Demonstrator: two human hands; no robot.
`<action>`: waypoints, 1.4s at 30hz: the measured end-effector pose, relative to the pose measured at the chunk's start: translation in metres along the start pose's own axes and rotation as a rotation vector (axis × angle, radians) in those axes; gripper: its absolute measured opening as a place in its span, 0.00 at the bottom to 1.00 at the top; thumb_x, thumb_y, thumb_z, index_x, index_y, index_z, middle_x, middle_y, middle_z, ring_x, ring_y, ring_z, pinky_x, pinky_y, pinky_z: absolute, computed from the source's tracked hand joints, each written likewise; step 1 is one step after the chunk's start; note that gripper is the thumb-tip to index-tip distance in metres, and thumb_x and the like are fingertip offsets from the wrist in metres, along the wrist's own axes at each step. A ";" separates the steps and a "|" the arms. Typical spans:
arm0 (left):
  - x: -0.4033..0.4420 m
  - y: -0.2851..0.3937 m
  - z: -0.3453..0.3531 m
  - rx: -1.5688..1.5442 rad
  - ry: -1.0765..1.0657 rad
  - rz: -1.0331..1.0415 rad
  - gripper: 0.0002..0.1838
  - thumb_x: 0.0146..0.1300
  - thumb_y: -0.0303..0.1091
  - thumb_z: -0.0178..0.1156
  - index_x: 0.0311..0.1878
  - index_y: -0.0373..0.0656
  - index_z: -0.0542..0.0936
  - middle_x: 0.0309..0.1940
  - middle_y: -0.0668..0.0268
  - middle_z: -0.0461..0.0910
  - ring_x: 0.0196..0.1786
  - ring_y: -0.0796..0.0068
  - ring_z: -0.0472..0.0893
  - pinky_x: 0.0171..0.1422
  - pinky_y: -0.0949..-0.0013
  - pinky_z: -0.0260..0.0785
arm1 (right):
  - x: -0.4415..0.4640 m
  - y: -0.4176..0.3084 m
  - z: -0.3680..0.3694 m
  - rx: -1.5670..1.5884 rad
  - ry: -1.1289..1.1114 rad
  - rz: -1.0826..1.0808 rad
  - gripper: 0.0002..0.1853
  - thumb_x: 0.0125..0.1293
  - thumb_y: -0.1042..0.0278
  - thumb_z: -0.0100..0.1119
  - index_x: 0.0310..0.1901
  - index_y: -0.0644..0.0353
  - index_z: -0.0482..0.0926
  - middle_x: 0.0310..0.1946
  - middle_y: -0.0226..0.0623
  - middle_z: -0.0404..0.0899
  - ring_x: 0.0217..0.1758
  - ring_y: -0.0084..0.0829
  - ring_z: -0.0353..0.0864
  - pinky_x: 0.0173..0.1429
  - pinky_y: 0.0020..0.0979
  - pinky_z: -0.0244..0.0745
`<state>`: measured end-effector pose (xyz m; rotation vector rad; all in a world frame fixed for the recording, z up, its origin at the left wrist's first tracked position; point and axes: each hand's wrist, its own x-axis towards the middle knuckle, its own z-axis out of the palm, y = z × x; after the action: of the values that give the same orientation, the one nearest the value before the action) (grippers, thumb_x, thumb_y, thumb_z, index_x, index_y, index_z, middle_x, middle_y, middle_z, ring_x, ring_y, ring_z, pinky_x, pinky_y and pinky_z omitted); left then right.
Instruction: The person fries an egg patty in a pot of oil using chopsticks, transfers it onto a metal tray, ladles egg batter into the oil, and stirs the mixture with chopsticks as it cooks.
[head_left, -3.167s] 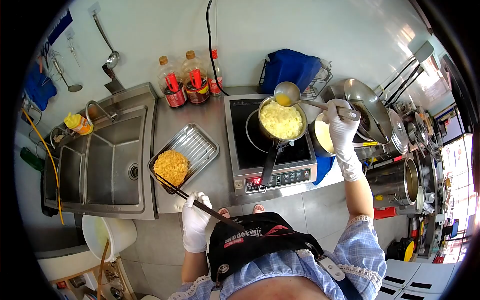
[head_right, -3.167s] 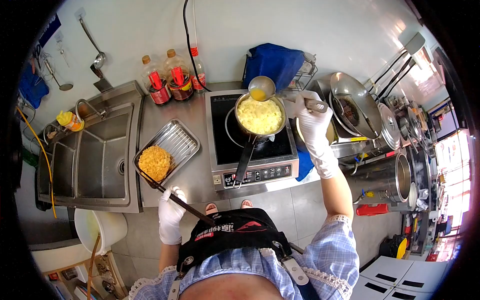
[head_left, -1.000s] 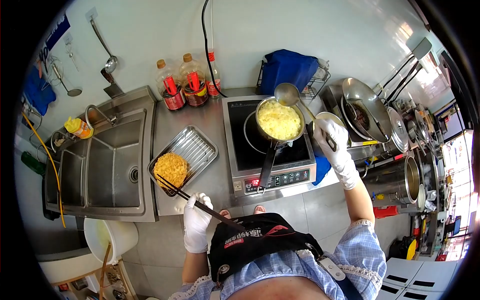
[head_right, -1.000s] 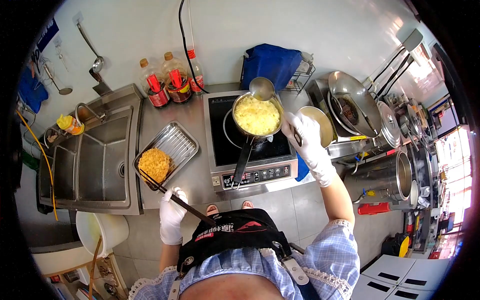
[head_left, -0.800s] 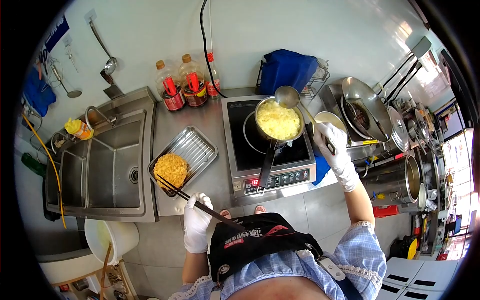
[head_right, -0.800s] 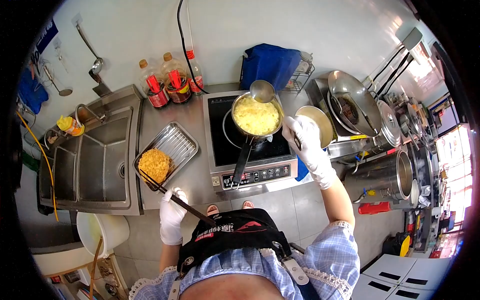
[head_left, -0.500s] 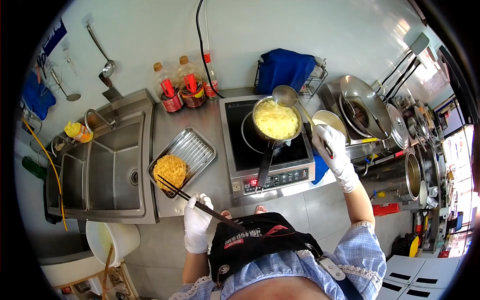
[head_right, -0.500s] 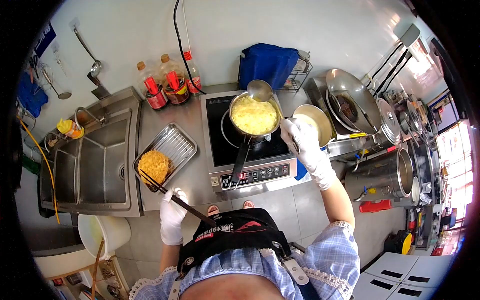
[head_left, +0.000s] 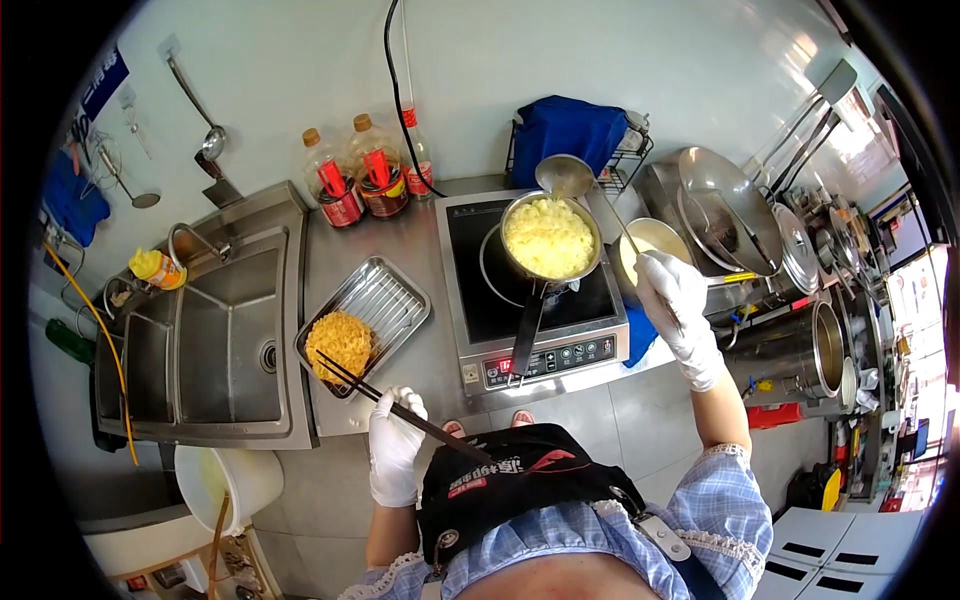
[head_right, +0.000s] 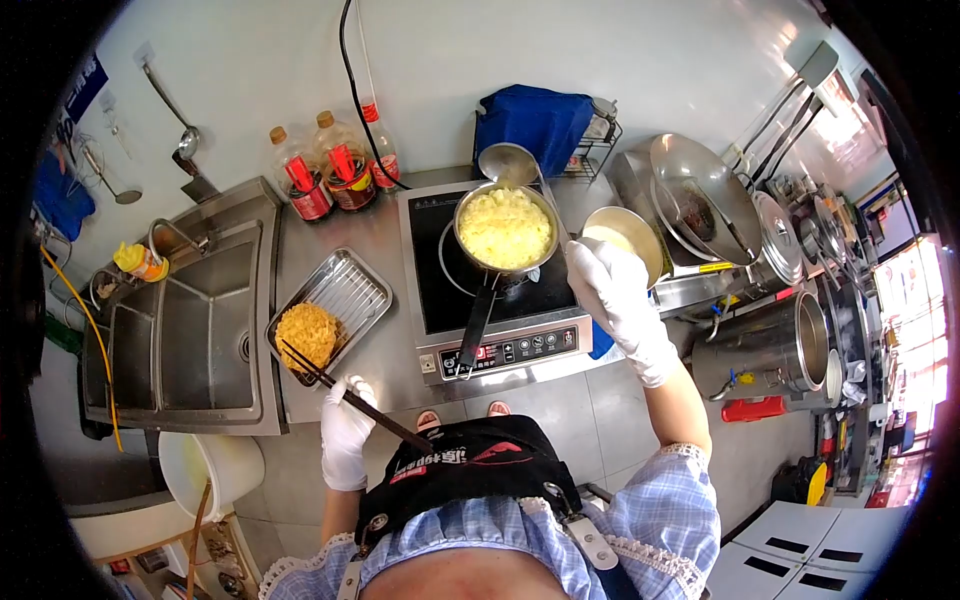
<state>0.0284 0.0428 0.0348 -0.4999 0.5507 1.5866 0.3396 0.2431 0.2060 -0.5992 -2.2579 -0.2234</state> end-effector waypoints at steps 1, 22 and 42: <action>0.000 0.000 0.000 0.010 0.012 0.011 0.06 0.65 0.32 0.50 0.33 0.43 0.72 0.29 0.68 0.74 0.33 0.73 0.74 0.36 0.71 0.71 | 0.001 -0.001 -0.003 -0.033 0.024 -0.013 0.18 0.46 0.88 0.58 0.40 0.61 0.74 0.30 0.41 0.79 0.28 0.39 0.80 0.33 0.29 0.75; 0.001 -0.011 0.013 0.075 -0.051 0.002 0.07 0.67 0.34 0.49 0.35 0.43 0.72 0.30 0.68 0.74 0.35 0.72 0.74 0.39 0.72 0.70 | -0.055 0.046 0.034 0.679 0.596 1.032 0.11 0.67 0.67 0.50 0.39 0.67 0.76 0.24 0.37 0.79 0.21 0.23 0.77 0.27 0.22 0.74; 0.008 -0.053 0.050 0.189 -0.047 0.073 0.08 0.68 0.37 0.49 0.34 0.45 0.70 0.28 0.70 0.71 0.31 0.76 0.72 0.35 0.74 0.69 | -0.189 0.128 0.034 -0.047 -0.039 0.675 0.05 0.61 0.77 0.53 0.38 0.60 0.72 0.28 0.45 0.72 0.30 0.45 0.75 0.34 0.35 0.70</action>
<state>0.0809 0.0832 0.0665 -0.3026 0.6824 1.5930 0.4913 0.3005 0.0418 -1.3495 -1.9590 0.0750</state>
